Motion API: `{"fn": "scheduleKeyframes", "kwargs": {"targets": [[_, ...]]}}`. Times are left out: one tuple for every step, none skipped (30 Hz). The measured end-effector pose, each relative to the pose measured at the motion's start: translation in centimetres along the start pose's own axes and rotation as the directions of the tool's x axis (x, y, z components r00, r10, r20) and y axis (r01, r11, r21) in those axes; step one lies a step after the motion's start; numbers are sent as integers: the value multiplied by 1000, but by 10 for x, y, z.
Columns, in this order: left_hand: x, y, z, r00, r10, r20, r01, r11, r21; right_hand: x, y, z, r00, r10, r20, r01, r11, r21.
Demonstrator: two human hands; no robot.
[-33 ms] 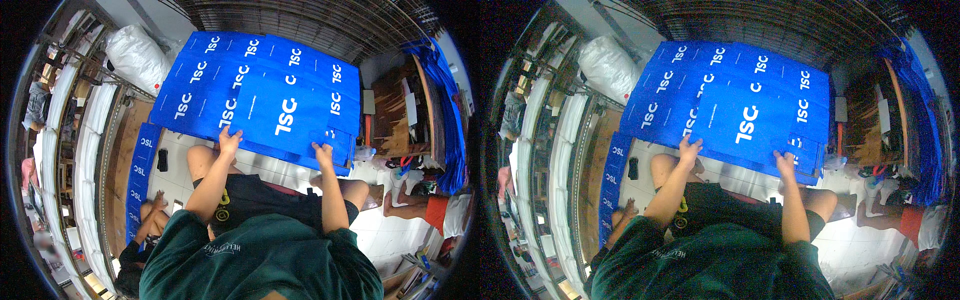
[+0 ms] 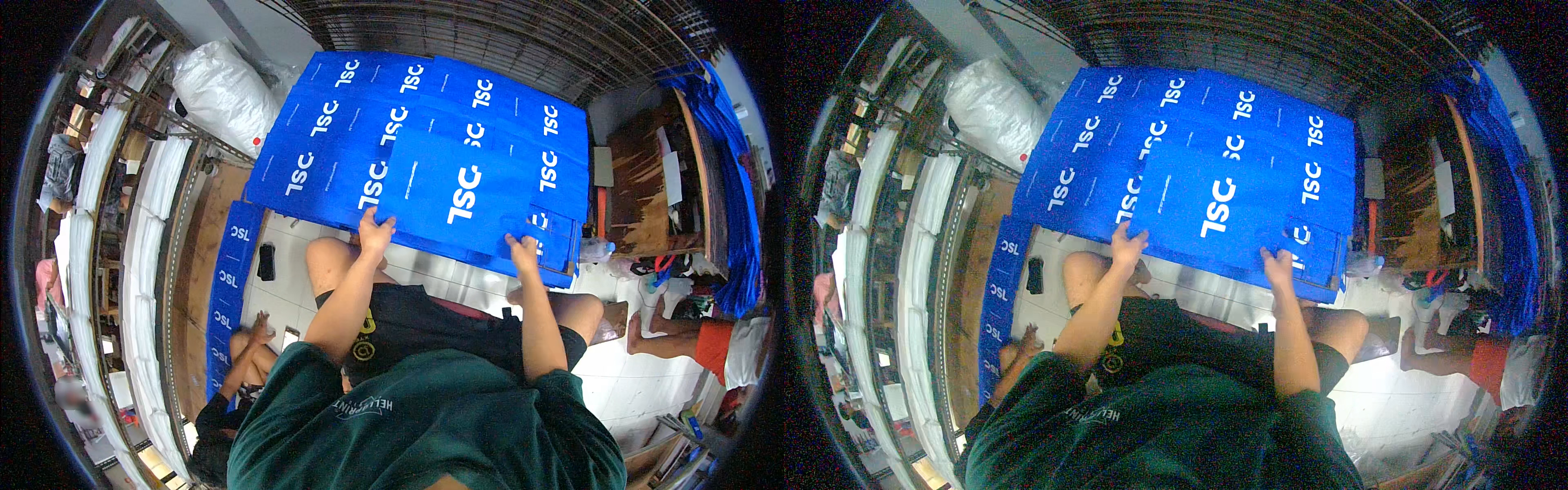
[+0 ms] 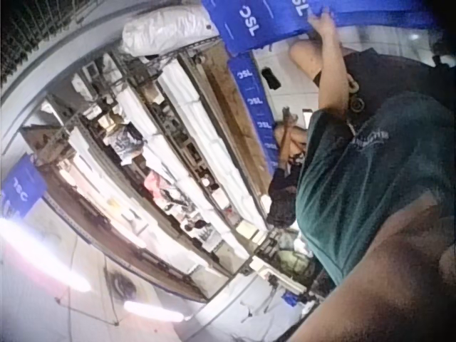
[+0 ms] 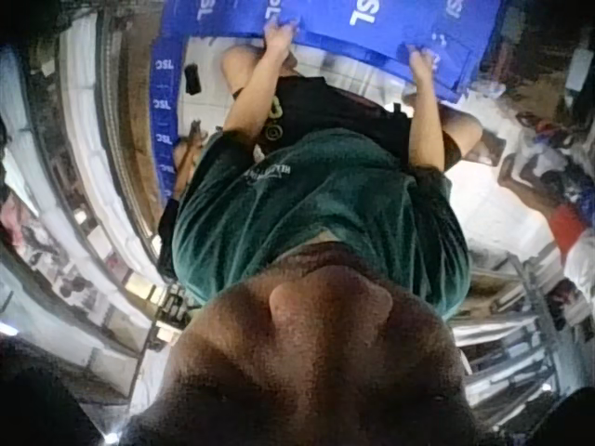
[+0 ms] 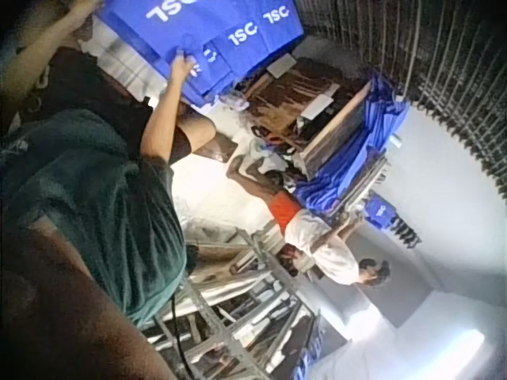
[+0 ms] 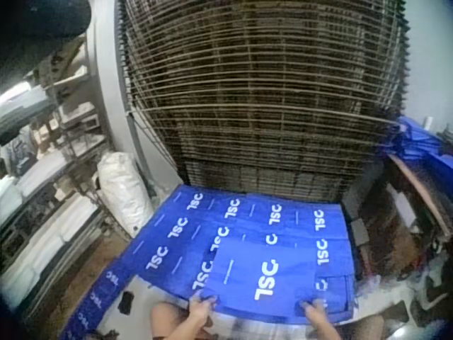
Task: The person sits on the floor and repeatedly folds blue tote bags with 'TSC' branding. They pick up a bag, fold it in half, and place it on a growing stack on their lap. Another person in the background is also handling similar bags.
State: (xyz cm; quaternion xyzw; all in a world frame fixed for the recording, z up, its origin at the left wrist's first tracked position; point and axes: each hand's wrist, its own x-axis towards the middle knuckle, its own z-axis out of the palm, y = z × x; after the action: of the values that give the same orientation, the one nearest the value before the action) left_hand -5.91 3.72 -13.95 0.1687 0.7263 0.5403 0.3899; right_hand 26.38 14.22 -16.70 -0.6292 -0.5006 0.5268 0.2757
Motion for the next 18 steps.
{"fn": "scheduleKeyframes", "kwargs": {"targets": [[8, -12, -1, 999, -39, -35, 44, 988, 149, 8, 22, 10, 998, -45, -42, 47, 997, 63], [15, -27, -6, 993, -75, -88, 98, 952, 291, 9, 31, 19, 998, -38, -54, 43, 995, 92], [28, -52, -10, 992, -48, -120, 89, 926, 367, 7, 37, 29, 997, -32, -63, 39, 992, 120], [43, -80, -12, 990, -18, -142, 80, 893, 444, 6, 44, 36, 997, -22, -80, 34, 988, 150], [45, -78, -8, 989, 15, -149, 65, 854, 516, 8, 56, 38, 994, -15, -108, 31, 989, 147], [44, -77, -6, 993, 24, -114, 46, 818, 573, 10, 67, 37, 990, -8, -139, 28, 989, 146], [40, -71, -6, 991, -1, -134, 79, 813, 577, 8, 68, 40, 988, -4, -156, 27, 989, 144], [36, -64, -6, 988, -25, -151, 110, 806, 582, 7, 69, 41, 988, 16, -155, 10, 986, 164], [36, -60, -5, 985, -49, -166, 139, 798, 586, 5, 69, 43, 987, 36, -157, -7, 983, 184], [35, -62, -6, 984, -20, -176, 122, 798, 590, 1, 66, 44, 986, 60, -155, -27, 979, 203], [35, -64, -9, 982, 9, -190, 107, 799, 592, -5, 54, 45, 983, 111, -146, -78, 973, 218], [35, -66, -11, 979, 38, -202, 92, 799, 594, -10, 42, 46, 977, 163, -138, -128, 964, 233], [35, -64, -10, 980, 38, -197, 89, 797, 597, -12, 33, 45, 967, 214, -138, -175, 952, 253], [35, -62, -8, 981, 38, -191, 86, 795, 600, -10, 35, 44, 966, 214, -145, -169, 947, 273], [35, -59, -7, 982, 36, -186, 85, 793, 603, -8, 38, 44, 965, 213, -150, -163, 942, 293], [36, -60, -7, 981, 35, -190, 88, 794, 602, -7, 40, 44, 965, 213, -153, -158, 937, 311], [37, -60, -7, 980, 34, -196, 93, 794, 600, -6, 42, 45, 972, 182, -151, -122, 934, 336], [37, -61, -7, 979, 32, -201, 98, 795, 599, -6, 45, 45, 977, 150, -150, -87, 928, 361]]}}
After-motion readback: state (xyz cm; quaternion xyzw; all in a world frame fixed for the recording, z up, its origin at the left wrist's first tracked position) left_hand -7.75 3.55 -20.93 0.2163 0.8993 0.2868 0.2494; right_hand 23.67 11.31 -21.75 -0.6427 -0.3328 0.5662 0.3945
